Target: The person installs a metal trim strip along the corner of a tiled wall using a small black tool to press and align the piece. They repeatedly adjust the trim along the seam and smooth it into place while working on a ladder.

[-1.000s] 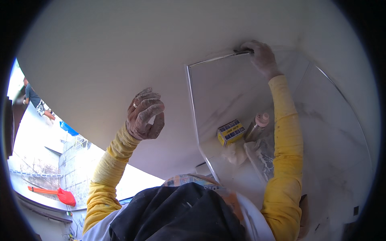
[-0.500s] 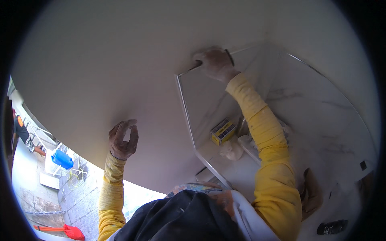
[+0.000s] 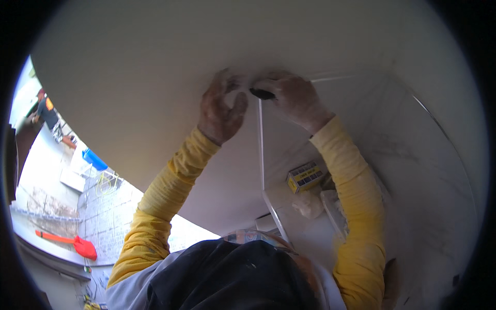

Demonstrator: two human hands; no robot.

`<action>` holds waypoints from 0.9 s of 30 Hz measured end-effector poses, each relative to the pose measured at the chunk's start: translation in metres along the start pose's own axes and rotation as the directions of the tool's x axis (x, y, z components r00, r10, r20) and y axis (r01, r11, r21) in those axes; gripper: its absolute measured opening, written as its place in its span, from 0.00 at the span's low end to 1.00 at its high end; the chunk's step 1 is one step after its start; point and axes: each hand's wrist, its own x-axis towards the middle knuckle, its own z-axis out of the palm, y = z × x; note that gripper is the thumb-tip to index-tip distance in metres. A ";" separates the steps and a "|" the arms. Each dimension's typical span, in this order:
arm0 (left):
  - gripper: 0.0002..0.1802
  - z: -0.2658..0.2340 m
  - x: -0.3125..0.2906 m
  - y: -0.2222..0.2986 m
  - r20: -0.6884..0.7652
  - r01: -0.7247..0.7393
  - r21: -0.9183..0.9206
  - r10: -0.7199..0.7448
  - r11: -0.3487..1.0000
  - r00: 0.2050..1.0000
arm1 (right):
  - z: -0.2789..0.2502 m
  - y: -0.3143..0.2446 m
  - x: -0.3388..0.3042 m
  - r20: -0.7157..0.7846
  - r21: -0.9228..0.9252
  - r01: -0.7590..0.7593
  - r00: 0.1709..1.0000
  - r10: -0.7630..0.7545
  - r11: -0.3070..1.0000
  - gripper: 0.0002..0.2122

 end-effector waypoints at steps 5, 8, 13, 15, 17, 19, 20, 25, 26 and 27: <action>0.32 0.033 0.012 0.016 0.162 0.068 0.125 -0.088 0.990 0.983 | -0.008 0.014 0.003 0.159 0.009 -0.101 0.982 0.099 0.995 0.11; 0.32 0.044 0.020 0.020 0.318 0.079 0.227 -0.150 0.971 0.936 | -0.022 0.058 -0.009 0.159 0.032 -0.095 0.983 0.089 0.995 0.10; 0.25 0.044 0.025 0.020 0.355 -0.111 0.406 -0.044 0.907 0.934 | -0.032 0.198 -0.060 0.068 0.294 -0.062 0.997 0.044 0.954 0.07; 0.22 0.040 0.030 0.017 0.371 -0.176 0.472 -0.013 0.864 0.929 | -0.036 0.248 -0.073 0.188 -0.021 -0.146 0.971 0.148 0.989 0.07; 0.19 0.047 0.035 0.007 0.380 -0.317 0.501 0.124 0.806 0.917 | -0.025 0.303 -0.106 0.058 -0.112 -0.222 0.972 0.230 0.968 0.06; 0.16 0.053 0.043 0.001 0.390 -0.409 0.480 0.229 0.776 0.892 | -0.037 0.351 -0.118 0.052 -0.181 -0.199 0.976 0.211 0.963 0.07; 0.15 0.057 0.046 -0.002 0.394 -0.445 0.476 0.269 0.759 0.879 | -0.043 0.371 -0.126 0.033 -0.102 -0.287 0.956 0.291 0.953 0.08; 0.12 0.065 0.043 -0.002 0.404 -0.461 0.492 0.275 0.739 0.873 | -0.063 0.472 -0.172 0.056 0.110 -0.492 0.871 0.489 0.864 0.15; 0.12 0.066 0.043 -0.006 0.398 -0.465 0.479 0.289 0.744 0.871 | -0.067 0.485 -0.177 0.052 0.099 -0.534 0.845 0.532 0.839 0.16; 0.12 0.065 0.042 -0.008 0.394 -0.468 0.471 0.296 0.748 0.870 | -0.069 0.494 -0.178 0.050 0.094 -0.571 0.821 0.569 0.815 0.17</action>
